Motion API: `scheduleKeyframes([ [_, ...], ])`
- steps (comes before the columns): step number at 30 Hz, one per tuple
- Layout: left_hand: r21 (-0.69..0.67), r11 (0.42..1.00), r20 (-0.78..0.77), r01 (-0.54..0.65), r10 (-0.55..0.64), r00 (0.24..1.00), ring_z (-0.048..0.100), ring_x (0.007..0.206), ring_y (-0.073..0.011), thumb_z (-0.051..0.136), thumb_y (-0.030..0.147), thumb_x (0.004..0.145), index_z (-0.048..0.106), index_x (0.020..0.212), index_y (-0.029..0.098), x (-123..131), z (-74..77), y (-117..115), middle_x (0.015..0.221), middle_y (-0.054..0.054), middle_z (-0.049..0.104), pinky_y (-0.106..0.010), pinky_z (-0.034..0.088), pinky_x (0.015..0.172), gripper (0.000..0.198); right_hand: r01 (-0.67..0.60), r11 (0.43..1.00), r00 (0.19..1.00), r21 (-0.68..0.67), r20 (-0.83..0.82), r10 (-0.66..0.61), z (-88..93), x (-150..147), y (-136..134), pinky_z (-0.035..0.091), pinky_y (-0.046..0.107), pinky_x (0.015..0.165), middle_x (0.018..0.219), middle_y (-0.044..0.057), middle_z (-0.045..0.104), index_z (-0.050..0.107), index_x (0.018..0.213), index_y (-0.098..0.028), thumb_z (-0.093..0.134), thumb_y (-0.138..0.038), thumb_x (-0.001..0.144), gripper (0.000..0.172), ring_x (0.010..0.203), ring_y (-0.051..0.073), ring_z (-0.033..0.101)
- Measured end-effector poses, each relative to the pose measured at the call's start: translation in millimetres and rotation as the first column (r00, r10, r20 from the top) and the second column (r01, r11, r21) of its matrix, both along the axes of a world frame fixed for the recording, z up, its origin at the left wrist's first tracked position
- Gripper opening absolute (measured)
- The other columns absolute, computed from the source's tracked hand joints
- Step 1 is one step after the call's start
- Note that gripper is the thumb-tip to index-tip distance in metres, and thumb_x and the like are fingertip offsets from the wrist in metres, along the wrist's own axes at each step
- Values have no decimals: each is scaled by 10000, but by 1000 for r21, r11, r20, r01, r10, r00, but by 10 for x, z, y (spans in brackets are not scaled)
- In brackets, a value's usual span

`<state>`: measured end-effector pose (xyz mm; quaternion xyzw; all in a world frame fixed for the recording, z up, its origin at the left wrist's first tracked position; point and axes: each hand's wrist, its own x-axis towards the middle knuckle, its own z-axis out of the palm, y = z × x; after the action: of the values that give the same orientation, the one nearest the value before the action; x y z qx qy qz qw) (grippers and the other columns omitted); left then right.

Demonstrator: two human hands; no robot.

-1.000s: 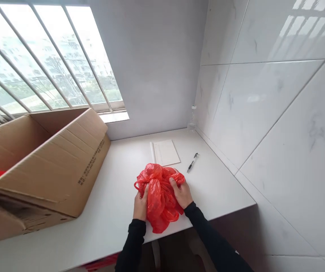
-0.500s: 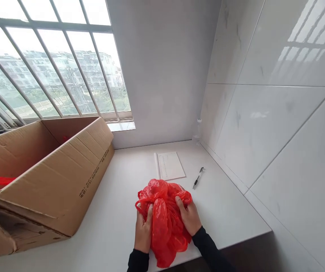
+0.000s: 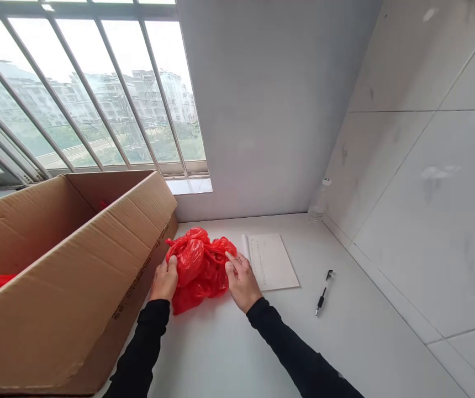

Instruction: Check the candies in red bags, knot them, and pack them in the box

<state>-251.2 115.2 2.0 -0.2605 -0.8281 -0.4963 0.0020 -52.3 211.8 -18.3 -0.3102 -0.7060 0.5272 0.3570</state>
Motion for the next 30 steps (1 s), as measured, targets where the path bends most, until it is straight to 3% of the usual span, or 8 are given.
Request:
scheduleKeyframes([
  [6, -42, 998, -107, 41, -45, 993, 609, 1173, -263, 628, 353, 945, 640, 1209, 182, 156, 43, -83, 1298, -103, 628, -515, 497, 995, 314, 13, 1000, 1000, 23, 12, -13, -296, 874, -510, 417, 489, 1150, 1405, 79, 542, 665, 1283, -317, 500, -364, 960, 366, 1371, 276, 476],
  [11, 41, 994, -73, 98, -95, 993, 652, 1060, -239, 646, 365, 934, 636, 1196, 166, 346, 319, -81, 1220, -93, 654, -471, 545, 909, 330, 42, 999, 999, -16, 15, -42, -382, 1329, -969, 466, 461, 1100, 1335, 89, 564, 647, 1293, -324, 449, -386, 999, 360, 1318, 277, 512],
  [14, 206, 965, -71, 165, -153, 986, 662, 1004, -223, 632, 374, 941, 637, 1161, 156, 647, 544, -208, 1157, -84, 667, -449, 553, 875, 310, 43, 999, 998, 2, -42, -43, -349, 1466, -1140, 486, 439, 1077, 1281, 96, 600, 662, 1271, -315, 447, -384, 1009, 347, 1305, 272, 520],
  [17, 358, 895, -85, 266, -252, 964, 660, 946, -203, 593, 393, 956, 619, 1083, 161, 1183, 663, -493, 1019, -52, 675, -413, 540, 862, 266, 43, 999, 994, 1, -101, -43, -325, 1564, -1265, 514, 421, 1046, 1264, 94, 621, 666, 1252, -297, 463, -370, 1008, 326, 1262, 260, 556],
  [20, 414, 835, -52, 362, -376, 925, 650, 933, -190, 562, 422, 961, 593, 1022, 218, 1855, 602, -822, 966, -18, 672, -320, 517, 835, 215, 13, 998, 994, -58, -109, -19, -323, 1618, -1372, 539, 406, 1017, 1324, 89, 614, 632, 1281, -281, 515, -380, 987, 331, 1228, 254, 588],
  [24, 409, 792, 51, 454, -516, 855, 660, 932, -195, 551, 378, 973, 611, 1015, 233, 2632, 398, -1149, 995, -30, 687, -294, 526, 801, 163, -52, 991, 996, -127, -80, 42, -307, 1645, -1452, 563, 398, 959, 1399, 102, 585, 441, 1473, -271, 628, -383, 914, 600, 1163, 249, 632],
  [28, 373, 733, 93, 569, -640, 763, 665, 1019, -232, 583, 345, 961, 641, 1084, 232, 2845, 316, -1397, 1114, -68, 693, -339, 540, 852, 176, 18, 998, 1000, -67, 10, -18, -273, 1762, -1366, 560, 354, 835, 1135, 69, 706, 653, 1190, -217, 578, -348, 908, 320, 961, 213, 670],
  [30, 385, 776, 106, 499, -574, 812, 667, 981, -216, 540, 347, 988, 615, 1129, 247, 2755, 287, -1504, 1086, -59, 699, -368, 533, 878, 188, 51, 996, 997, -66, 52, -48, -263, 1853, -1289, 547, 345, 787, 1016, 60, 723, 693, 1008, -201, 571, -356, 900, 224, 896, 209, 664],
])
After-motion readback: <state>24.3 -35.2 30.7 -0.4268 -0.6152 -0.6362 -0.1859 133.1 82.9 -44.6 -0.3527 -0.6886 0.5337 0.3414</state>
